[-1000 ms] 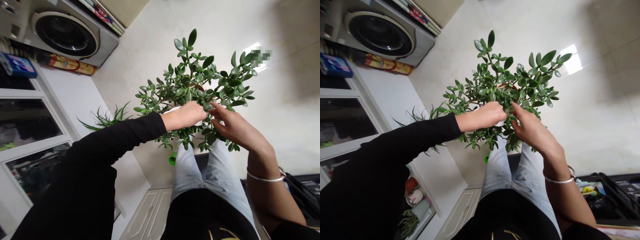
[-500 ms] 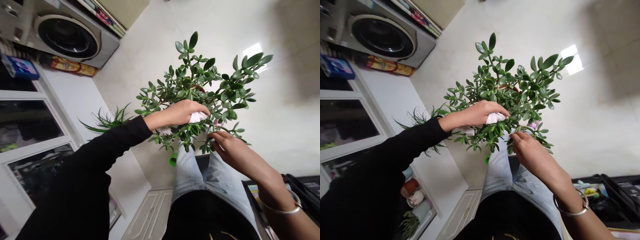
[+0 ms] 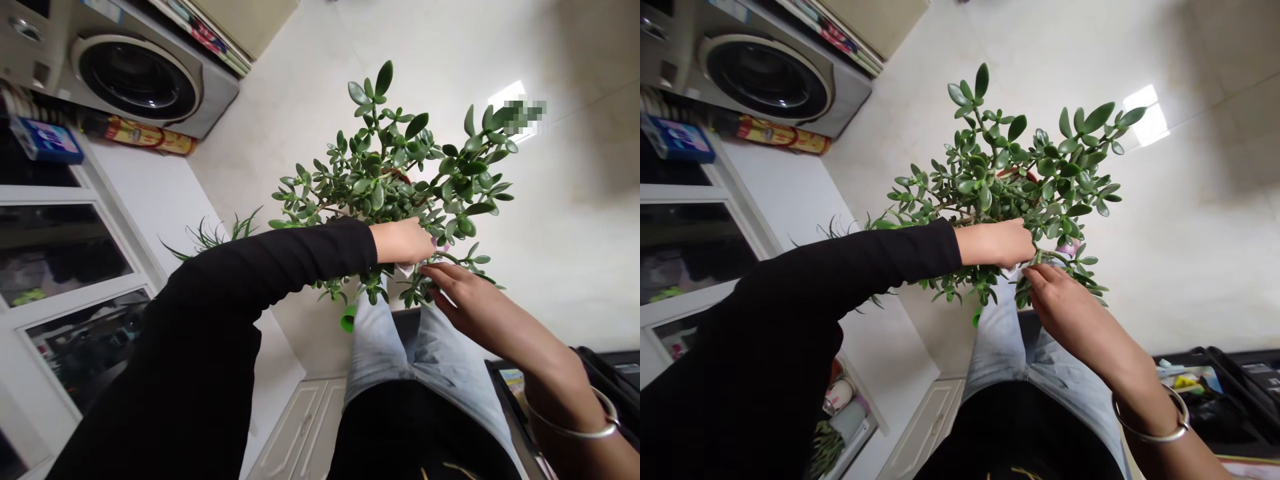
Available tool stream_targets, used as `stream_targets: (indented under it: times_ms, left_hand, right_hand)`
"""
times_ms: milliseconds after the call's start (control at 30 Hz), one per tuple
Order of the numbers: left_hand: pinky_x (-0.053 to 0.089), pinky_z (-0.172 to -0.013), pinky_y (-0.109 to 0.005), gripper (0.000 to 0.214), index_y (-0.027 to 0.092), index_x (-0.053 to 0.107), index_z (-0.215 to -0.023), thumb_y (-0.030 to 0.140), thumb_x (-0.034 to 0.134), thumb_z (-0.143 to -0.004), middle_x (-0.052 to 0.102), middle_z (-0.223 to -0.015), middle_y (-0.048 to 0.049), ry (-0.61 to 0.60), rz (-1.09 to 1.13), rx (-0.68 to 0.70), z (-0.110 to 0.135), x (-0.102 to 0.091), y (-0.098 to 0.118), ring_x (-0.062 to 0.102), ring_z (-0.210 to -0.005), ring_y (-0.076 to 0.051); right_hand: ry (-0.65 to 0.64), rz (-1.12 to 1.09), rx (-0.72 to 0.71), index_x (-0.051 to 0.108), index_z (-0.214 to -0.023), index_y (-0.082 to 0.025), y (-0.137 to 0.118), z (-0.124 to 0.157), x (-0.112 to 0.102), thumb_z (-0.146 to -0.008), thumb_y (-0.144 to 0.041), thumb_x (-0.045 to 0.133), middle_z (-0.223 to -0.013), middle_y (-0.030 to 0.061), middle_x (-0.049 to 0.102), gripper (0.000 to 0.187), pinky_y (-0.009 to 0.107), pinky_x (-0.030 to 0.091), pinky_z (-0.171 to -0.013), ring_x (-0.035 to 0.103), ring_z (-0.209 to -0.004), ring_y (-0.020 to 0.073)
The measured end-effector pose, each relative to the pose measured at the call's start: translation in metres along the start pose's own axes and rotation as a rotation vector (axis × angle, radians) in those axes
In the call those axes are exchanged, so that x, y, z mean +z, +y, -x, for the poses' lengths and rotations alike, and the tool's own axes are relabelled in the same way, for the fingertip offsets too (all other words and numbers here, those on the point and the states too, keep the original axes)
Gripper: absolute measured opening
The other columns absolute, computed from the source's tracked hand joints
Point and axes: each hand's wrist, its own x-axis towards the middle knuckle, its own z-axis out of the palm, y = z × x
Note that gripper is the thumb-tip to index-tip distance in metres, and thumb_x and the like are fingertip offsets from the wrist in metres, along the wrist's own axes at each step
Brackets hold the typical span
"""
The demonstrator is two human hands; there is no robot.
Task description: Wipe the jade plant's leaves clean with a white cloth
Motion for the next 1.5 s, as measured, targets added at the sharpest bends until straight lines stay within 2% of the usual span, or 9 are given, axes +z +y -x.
stream_targets:
  times_ms: [133,367,467,600,733,900,1133,1333,1500]
  left_hand:
    - [0.037,-0.075,-0.037,0.022,0.021,0.072,-0.066,0.003,0.073,-0.08,0.081,-0.08,-0.0056,0.003,-0.011,-0.038,0.001,0.005,0.0,0.07,-0.077,-0.02]
    - [0.04,-0.089,-0.039,0.023,0.02,0.077,-0.083,0.001,0.066,-0.087,0.083,-0.1,-0.0094,0.038,-0.078,-0.146,0.018,0.01,0.011,0.071,-0.11,-0.029]
    - [0.04,-0.09,-0.039,0.022,0.021,0.078,-0.083,0.003,0.067,-0.088,0.083,-0.098,-0.008,0.047,-0.117,-0.18,0.023,0.012,0.021,0.071,-0.109,-0.028]
    - [0.038,-0.083,-0.036,0.026,0.02,0.077,-0.08,0.002,0.064,-0.091,0.081,-0.09,-0.0054,0.086,-0.159,-0.13,0.028,0.014,0.028,0.071,-0.097,-0.024]
    - [0.034,-0.076,-0.036,0.028,0.021,0.074,-0.074,0.002,0.064,-0.092,0.079,-0.081,-0.0042,0.175,-0.192,-0.054,0.032,0.024,0.024,0.07,-0.086,-0.022]
    - [0.034,-0.077,-0.038,0.027,0.022,0.073,-0.075,0.006,0.064,-0.095,0.079,-0.085,-0.004,0.294,-0.245,0.019,0.033,0.042,0.012,0.07,-0.09,-0.024]
    - [0.033,-0.075,-0.038,0.024,0.02,0.07,-0.074,0.007,0.065,-0.095,0.074,-0.078,-0.0052,0.417,-0.255,0.087,0.034,0.055,0.0,0.065,-0.086,-0.022]
    - [0.042,-0.081,-0.038,0.021,0.018,0.072,-0.085,0.006,0.06,-0.096,0.073,-0.082,-0.0047,0.483,-0.142,0.115,0.043,0.06,-0.014,0.063,-0.084,-0.021]
    - [0.051,-0.088,-0.031,0.032,0.016,0.069,-0.113,-0.001,0.046,-0.098,0.075,-0.108,-0.0077,0.734,0.245,0.15,0.077,0.051,-0.023,0.066,-0.099,-0.019]
  right_hand:
    - [-0.009,-0.03,0.01,0.067,-0.111,-0.016,0.0,0.0,-0.002,-0.101,-0.01,0.044,-0.126,0.02,0.071,0.026,0.048,0.066,-0.087,0.075,-0.105,0.032]
    - [-0.034,-0.03,0.029,0.068,-0.107,-0.016,-0.002,0.002,-0.004,-0.1,-0.009,0.046,-0.13,0.0212,0.069,0.024,0.05,0.065,-0.089,0.074,-0.109,0.0343]
    - [-0.039,-0.041,0.039,0.067,-0.105,-0.017,-0.002,0.002,-0.003,-0.1,-0.01,0.047,-0.131,0.0201,0.069,0.022,0.05,0.065,-0.091,0.074,-0.111,0.0335]
    - [-0.027,-0.063,0.036,0.067,-0.111,-0.016,-0.002,0.001,-0.004,-0.102,-0.011,0.045,-0.126,0.0191,0.07,0.024,0.051,0.064,-0.093,0.074,-0.11,0.033]
    - [-0.04,-0.075,0.034,0.068,-0.109,-0.015,-0.001,-0.001,-0.005,-0.104,-0.013,0.043,-0.121,0.019,0.071,0.025,0.052,0.064,-0.094,0.073,-0.11,0.0332]
    - [-0.045,-0.065,0.037,0.068,-0.111,-0.015,-0.001,-0.001,-0.004,-0.103,-0.012,0.045,-0.125,0.0189,0.07,0.024,0.051,0.063,-0.095,0.073,-0.111,0.0323]
    - [-0.045,-0.068,0.045,0.068,-0.108,-0.015,-0.001,-0.002,-0.003,-0.102,-0.011,0.047,-0.122,0.0185,0.071,0.022,0.051,0.063,-0.096,0.072,-0.112,0.0323]
    - [-0.02,-0.05,0.039,0.068,-0.104,-0.016,-0.002,-0.002,-0.004,-0.101,-0.009,0.048,-0.116,0.0168,0.072,0.021,0.051,0.063,-0.098,0.072,-0.116,0.0329]
    - [-0.019,-0.012,0.036,0.068,-0.106,-0.016,-0.003,0.0,-0.002,-0.101,-0.009,0.048,-0.125,0.0186,0.07,0.022,0.05,0.064,-0.093,0.072,-0.113,0.0328]
